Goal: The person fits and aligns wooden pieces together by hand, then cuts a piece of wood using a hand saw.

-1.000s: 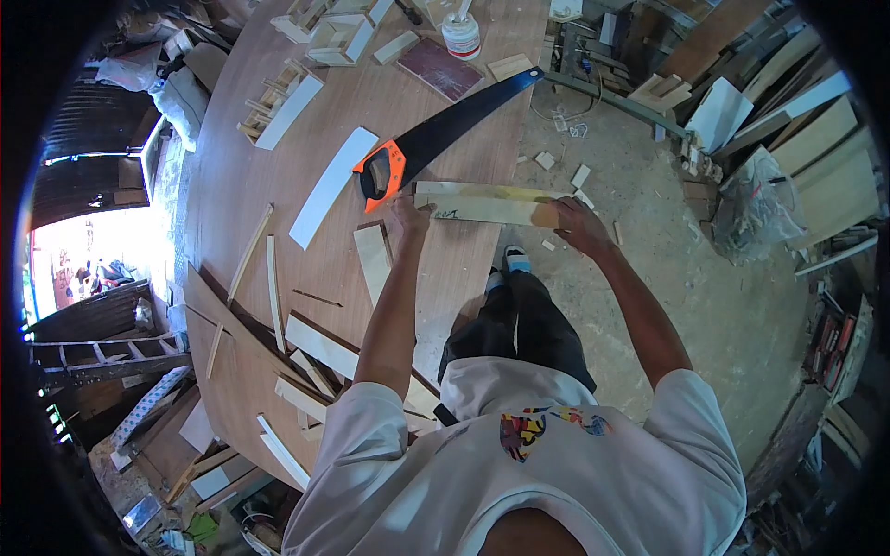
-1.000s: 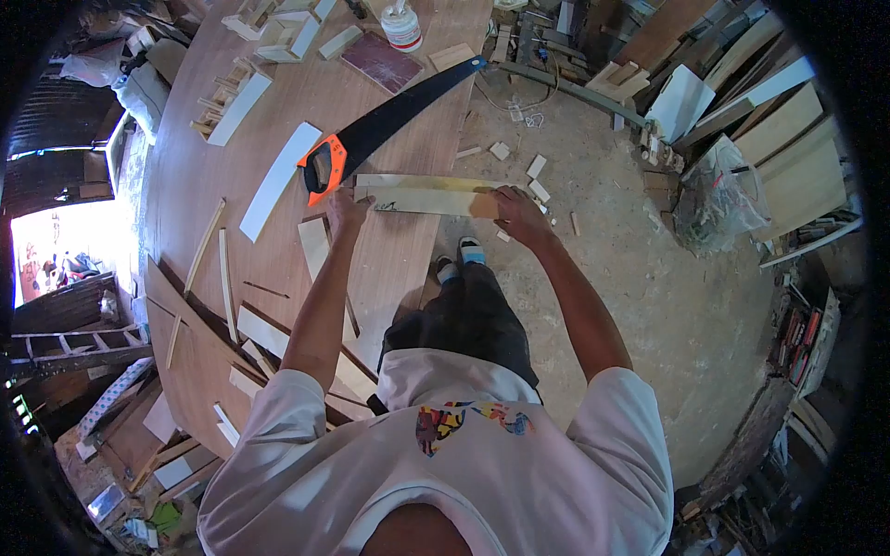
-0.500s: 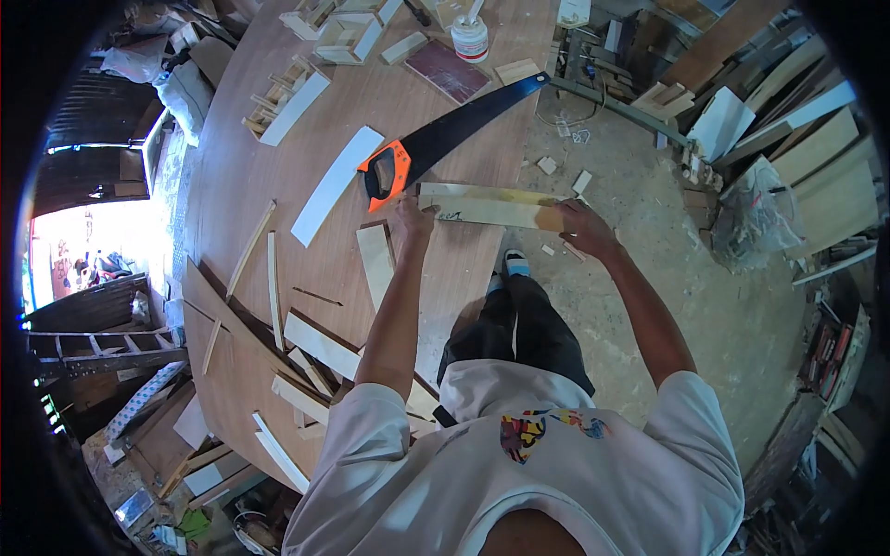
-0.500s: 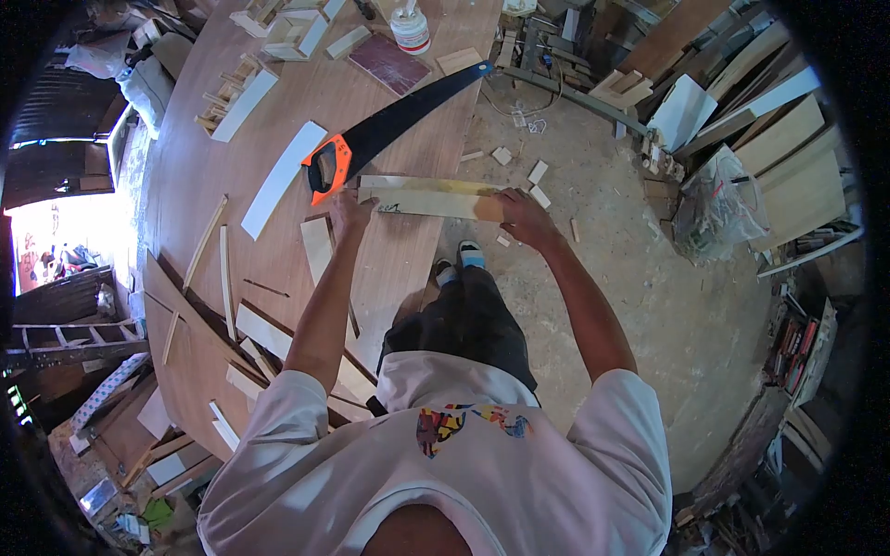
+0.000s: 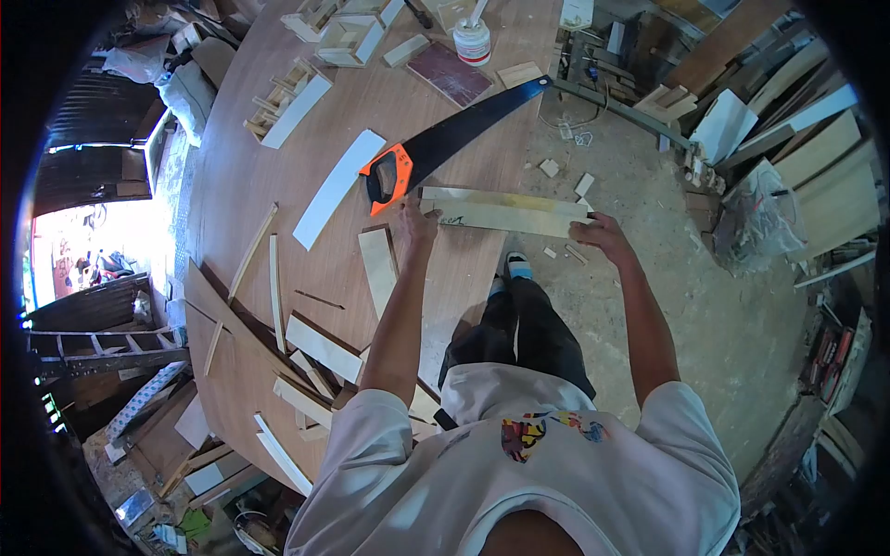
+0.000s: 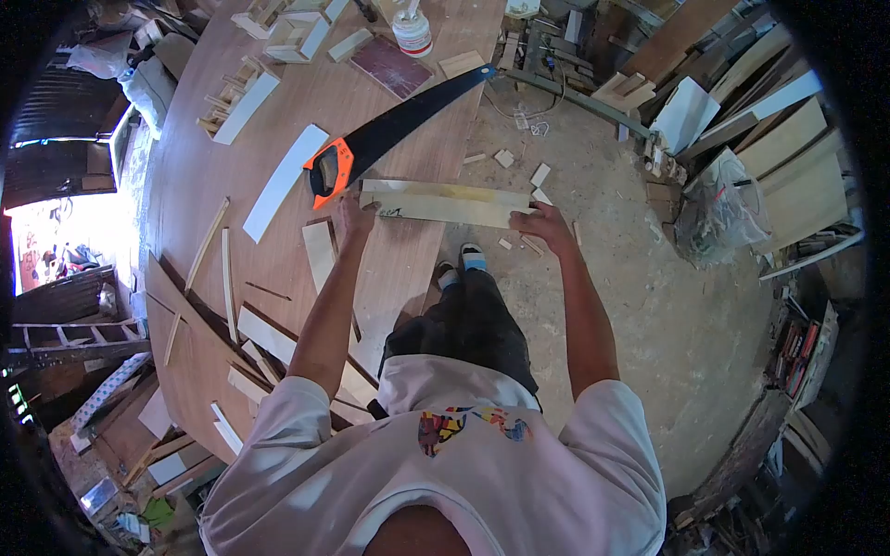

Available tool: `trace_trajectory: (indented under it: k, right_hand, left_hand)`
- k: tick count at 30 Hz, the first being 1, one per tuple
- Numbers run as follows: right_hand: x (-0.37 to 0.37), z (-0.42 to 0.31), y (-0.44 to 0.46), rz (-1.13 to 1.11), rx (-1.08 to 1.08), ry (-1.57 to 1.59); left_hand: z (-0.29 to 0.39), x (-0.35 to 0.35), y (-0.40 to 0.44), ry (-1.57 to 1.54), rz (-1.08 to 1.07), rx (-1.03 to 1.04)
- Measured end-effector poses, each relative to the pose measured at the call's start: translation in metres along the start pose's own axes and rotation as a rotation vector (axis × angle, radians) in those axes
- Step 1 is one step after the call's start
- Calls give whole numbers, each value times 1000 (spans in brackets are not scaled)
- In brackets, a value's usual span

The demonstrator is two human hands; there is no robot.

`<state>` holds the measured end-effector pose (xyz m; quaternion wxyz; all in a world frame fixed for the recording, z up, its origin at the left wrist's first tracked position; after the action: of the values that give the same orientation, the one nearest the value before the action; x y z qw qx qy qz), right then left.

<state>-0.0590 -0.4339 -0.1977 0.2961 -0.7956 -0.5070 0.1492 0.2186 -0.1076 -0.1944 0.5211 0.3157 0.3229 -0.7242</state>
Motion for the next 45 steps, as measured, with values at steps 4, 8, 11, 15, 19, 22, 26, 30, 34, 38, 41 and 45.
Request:
trace_trajectory:
  k: [4,8,11,15,19,22,26,30,34,38,41,45]
  right_hand:
    - [-4,10,1,22,13,165]
    - [-3,14,3,9,22,202]
    - [-3,12,0,36,20,178]
    - [-4,11,-1,87,22,185]
    - [-3,13,-3,78,12,201]
    - [-1,15,-4,65,21,171]
    - [5,17,-12,60,17,155]
    - [22,32,-10,63,5,230]
    - [43,43,-4,125,-57,114]
    - [79,44,-10,88,27,189]
    - [98,45,-12,127,48,191]
    - [123,43,-10,79,29,278]
  left_hand:
    - [3,-1,-2,20,-61,-73]
    - [7,-6,-4,50,-68,-89]
    - [6,-7,-3,70,-70,-89]
    - [-3,0,3,53,-111,-99]
    - [-2,-3,2,84,-87,-114]
    - [-1,-5,7,79,-58,-35]
    - [7,-15,6,42,-92,-44]
    - [-6,-25,9,21,-130,-19]
    - [-53,-35,19,51,-82,-47]
    - [-90,-39,36,5,-122,39]
    - [-111,-49,53,-75,-80,126]
    - [-98,-72,58,-59,-15,152]
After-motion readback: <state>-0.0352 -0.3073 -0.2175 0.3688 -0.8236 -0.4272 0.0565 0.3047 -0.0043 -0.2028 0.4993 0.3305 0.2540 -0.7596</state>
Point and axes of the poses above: each hand's wrist, its own y-axis towards the middle knuckle, its own x-axis out of the palm, z = x × y, the point moved 10 cm from there along y, towards the middle knuckle, and after that the axes turned 2 degrees about y, right-handed, at the moved point
